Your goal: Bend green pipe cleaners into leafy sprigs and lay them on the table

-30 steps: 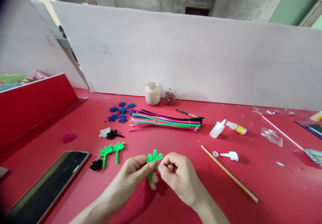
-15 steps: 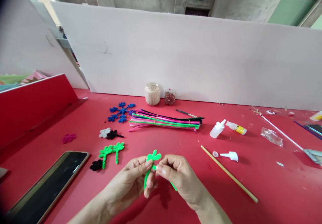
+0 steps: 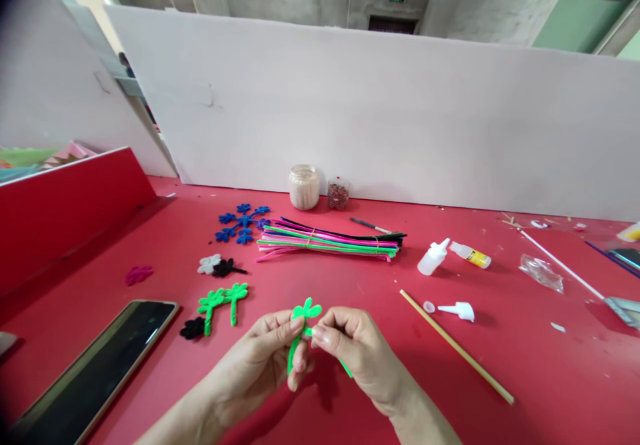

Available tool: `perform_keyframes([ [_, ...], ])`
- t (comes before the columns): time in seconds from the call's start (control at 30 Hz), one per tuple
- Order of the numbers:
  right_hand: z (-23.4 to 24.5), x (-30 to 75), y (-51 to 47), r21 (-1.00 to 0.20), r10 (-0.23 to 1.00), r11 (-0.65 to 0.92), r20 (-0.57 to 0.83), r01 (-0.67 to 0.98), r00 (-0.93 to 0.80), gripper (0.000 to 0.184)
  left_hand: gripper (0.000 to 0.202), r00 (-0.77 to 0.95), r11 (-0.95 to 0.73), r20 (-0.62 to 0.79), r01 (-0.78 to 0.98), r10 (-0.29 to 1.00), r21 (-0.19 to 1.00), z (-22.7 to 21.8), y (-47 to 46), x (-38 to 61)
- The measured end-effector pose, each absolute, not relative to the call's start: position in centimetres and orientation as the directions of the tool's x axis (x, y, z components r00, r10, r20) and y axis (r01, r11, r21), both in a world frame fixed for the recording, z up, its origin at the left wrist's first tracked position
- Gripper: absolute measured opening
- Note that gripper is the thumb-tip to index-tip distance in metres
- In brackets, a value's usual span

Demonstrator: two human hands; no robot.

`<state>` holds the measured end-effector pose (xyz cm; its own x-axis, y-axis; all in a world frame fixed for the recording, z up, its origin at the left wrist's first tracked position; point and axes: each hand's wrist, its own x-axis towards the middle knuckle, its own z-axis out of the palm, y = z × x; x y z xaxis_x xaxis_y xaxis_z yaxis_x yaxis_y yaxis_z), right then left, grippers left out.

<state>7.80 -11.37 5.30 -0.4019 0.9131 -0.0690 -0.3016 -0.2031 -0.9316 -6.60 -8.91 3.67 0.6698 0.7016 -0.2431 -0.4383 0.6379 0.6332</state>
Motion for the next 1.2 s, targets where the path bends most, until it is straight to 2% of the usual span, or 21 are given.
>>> perform_keyframes([
  [0.13,5.2,7.9,-11.4,-0.934,0.911,-0.195,-0.060,-0.298,-0.408,0.018,0.019,0.666,0.613,-0.224,-0.432,0.711,0.661,3.6,-9.0,-6.6],
  [0.3,5.2,8.1,-11.3,-0.963,0.926,-0.178,-0.095,-0.203,-0.364,0.020,0.018,0.636,0.526,-0.173,-0.421,0.752,0.739,3.7,-9.0,-6.7],
  [0.43,5.3,8.3,-11.4,-0.975,0.944,-0.140,-0.079,-0.171,-0.320,0.023,0.022,0.608,0.569,-0.219,-0.472,0.763,0.673,3.9,-8.8,-6.7],
  [0.57,5.2,8.3,-11.5,-0.979,0.964,-0.128,-0.085,-0.159,-0.253,0.021,0.023,0.534,0.544,-0.228,-0.561,0.814,0.624,4.0,-8.6,-6.8],
  [0.8,5.2,8.1,-11.5,-0.981,0.966,-0.107,-0.063,-0.165,-0.251,0.016,0.024,0.488,0.507,-0.231,-0.570,0.842,0.647,4.1,-8.5,-6.8],
  [0.97,4.9,8.3,-11.5,-0.994,0.972,-0.095,-0.081,-0.055,-0.219,0.019,0.020,0.479,0.457,-0.221,-0.460,0.850,0.762,4.0,-8.7,-6.8],
  [1.1,4.9,8.4,-11.4,-0.996,0.956,-0.094,-0.094,0.014,-0.278,0.020,0.020,0.429,0.313,-0.185,-0.250,0.884,0.916,4.4,-9.0,-6.6],
  [1.2,4.9,8.3,-11.4,-0.997,0.945,-0.076,-0.077,0.017,-0.319,0.022,0.020,0.411,0.249,-0.170,-0.147,0.896,0.957,4.6,-9.1,-6.5],
])
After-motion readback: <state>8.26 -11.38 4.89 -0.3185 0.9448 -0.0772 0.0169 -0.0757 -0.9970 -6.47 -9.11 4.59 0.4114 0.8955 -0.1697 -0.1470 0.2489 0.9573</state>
